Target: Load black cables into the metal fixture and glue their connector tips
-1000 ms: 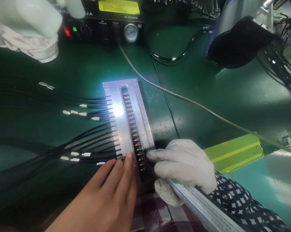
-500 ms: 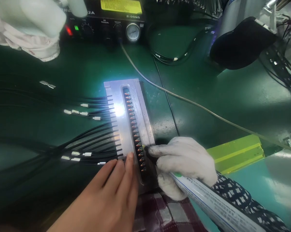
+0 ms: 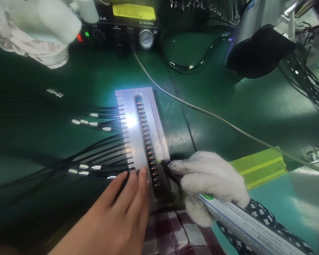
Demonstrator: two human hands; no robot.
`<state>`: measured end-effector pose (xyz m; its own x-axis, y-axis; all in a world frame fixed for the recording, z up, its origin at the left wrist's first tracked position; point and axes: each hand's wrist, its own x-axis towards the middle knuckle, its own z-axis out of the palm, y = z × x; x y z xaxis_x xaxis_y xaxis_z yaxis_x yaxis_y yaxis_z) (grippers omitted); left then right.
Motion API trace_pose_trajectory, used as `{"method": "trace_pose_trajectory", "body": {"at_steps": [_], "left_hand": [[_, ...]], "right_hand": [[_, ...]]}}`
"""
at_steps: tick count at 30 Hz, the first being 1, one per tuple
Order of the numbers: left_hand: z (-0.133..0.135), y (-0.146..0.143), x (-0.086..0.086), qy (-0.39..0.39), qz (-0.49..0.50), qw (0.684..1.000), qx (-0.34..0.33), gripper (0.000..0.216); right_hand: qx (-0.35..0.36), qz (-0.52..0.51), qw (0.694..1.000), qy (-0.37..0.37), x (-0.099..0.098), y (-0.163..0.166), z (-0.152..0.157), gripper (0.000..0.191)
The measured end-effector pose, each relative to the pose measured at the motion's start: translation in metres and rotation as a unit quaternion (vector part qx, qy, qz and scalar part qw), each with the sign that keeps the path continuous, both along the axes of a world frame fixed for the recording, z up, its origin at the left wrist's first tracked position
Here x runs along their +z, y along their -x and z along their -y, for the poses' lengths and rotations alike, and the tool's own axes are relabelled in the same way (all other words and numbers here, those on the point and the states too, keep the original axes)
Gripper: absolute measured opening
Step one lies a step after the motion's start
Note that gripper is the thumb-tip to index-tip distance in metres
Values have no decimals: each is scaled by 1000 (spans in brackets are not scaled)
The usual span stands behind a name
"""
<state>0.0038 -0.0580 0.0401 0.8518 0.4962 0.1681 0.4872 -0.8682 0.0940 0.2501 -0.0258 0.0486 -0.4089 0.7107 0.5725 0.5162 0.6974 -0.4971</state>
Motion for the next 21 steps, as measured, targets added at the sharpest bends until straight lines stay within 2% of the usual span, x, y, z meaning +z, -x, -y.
{"method": "trace_pose_trajectory", "body": {"at_steps": [4, 6, 9, 12, 14, 17, 21], "left_hand": [[13, 10, -8, 34, 2, 999, -23, 53], [17, 13, -11, 47, 0, 999, -28, 50], [20, 16, -15, 57, -7, 998, -24, 54], [21, 18, -18, 53, -12, 998, -24, 56], [22, 19, -19, 45, -14, 999, -25, 54], [23, 20, -20, 43, -19, 999, -27, 56], [25, 20, -21, 57, -26, 998, -26, 58]], "right_hand": [[-43, 6, 995, 88, 4, 6, 12, 16], [-56, 6, 993, 107, 3, 9, 15, 11], [-39, 4, 997, 68, -5, 7, 11, 8], [33, 15, 999, 14, -16, 0, 3, 13], [64, 38, 997, 27, -20, -2, 0, 18], [40, 63, 996, 55, -20, 0, 2, 25], [24, 69, 996, 54, -16, 5, 5, 26]]}}
